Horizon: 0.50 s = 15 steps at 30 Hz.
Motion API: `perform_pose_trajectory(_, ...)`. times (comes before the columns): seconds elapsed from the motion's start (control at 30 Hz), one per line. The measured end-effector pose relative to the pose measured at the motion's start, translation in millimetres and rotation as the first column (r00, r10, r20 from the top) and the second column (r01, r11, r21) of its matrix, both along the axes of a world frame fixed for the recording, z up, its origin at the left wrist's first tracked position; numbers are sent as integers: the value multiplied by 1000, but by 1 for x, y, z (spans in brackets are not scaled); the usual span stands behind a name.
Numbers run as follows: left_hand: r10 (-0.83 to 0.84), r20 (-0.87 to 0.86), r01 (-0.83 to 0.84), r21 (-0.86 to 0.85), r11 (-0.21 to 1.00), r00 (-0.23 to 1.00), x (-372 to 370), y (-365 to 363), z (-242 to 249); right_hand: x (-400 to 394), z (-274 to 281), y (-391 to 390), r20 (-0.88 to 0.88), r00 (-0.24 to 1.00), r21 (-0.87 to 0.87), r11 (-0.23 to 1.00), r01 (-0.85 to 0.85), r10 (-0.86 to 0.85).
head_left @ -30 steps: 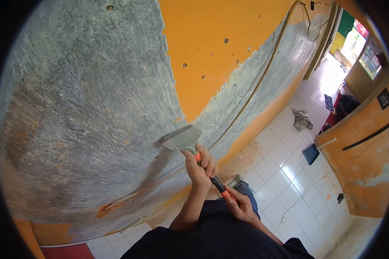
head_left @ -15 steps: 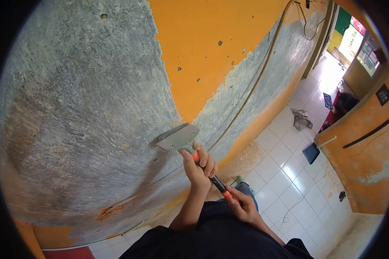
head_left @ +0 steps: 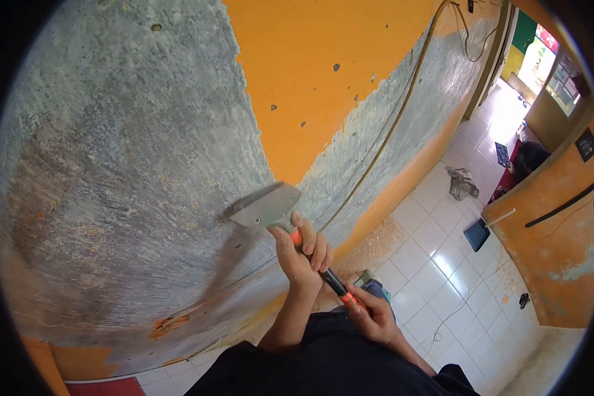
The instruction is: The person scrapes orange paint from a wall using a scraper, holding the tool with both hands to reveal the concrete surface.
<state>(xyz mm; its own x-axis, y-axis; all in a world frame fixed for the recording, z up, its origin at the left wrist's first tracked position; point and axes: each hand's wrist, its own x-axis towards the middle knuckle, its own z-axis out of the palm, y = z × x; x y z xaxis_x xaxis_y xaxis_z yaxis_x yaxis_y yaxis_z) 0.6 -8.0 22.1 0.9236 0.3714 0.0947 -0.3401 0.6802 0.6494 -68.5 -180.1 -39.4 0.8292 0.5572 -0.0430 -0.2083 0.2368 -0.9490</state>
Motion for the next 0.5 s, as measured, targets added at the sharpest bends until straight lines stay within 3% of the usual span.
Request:
perform_pose_trajectory(0.2,22,-53,-23,-24,999,998,-6,0,2,-4,0,-1,67,997,-98,995,-15,22)
perform_pose_trajectory(0.27,30,-18,-30,1,1000,999,-2,-1,8,-2,-1,1,12,1000,-15,1000,-3,3)
perform_pose_trajectory(0.37,-7,-62,6,-15,1000,998,-7,1,-5,-12,-5,3,15,999,-16,999,37,-37)
perform_pose_trajectory(0.5,-23,-58,20,-39,999,998,-4,-1,12,-7,4,-2,-22,1000,-13,1000,3,-3)
